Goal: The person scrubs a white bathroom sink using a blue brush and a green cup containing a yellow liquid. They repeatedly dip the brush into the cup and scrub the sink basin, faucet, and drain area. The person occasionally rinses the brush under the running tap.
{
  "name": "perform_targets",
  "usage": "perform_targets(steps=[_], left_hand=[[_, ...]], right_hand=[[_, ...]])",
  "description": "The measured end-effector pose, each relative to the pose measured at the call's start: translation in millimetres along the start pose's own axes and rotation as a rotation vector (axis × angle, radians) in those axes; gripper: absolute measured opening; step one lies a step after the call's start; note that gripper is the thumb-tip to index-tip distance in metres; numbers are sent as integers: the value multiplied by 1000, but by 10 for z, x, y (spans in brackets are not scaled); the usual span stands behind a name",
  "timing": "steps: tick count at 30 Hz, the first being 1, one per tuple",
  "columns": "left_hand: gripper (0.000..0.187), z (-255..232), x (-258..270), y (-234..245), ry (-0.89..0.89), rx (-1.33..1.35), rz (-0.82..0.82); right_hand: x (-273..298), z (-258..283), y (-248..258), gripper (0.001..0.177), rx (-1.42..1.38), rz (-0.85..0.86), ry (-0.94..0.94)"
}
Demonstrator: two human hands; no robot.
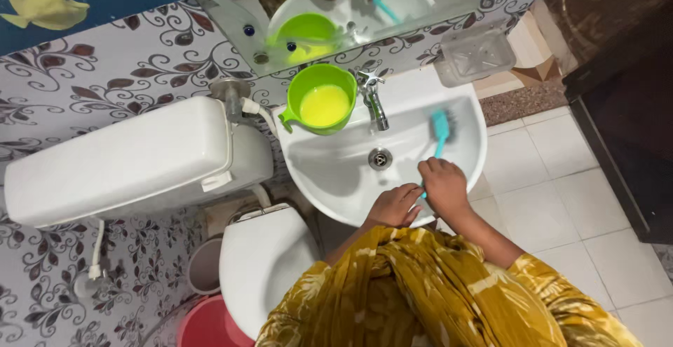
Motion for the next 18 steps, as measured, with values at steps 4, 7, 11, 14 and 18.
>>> perform_targets(steps=[4,7,11,14,18], left_hand=[[42,74,38,-69,16,5,-53],[43,126,104,-140,14,-29,-95],[42,130,82,-204,-74,-50,-68],[41,98,85,-241,-101,-71,-55],[33,109,131,-221,-105,-92,-56]], right_hand=[[-39,-44,-113,23,-210,122,12],[-63,11,-156,29,-411,135,76],[-3,29,37,32,-36,-25,11],[72,15,37,30,-48,-29,30],[61,81,-204,32,-469,208,91]])
Point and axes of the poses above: each hand's wrist, its own x-axis away from the middle knuckle, its own y-axis out of the back of the hand, z = x × y, the point moved 6 cm from there along -x, towards the middle knuckle, and after that the axes turned 13 degrees about z, right-handed, at the moved point
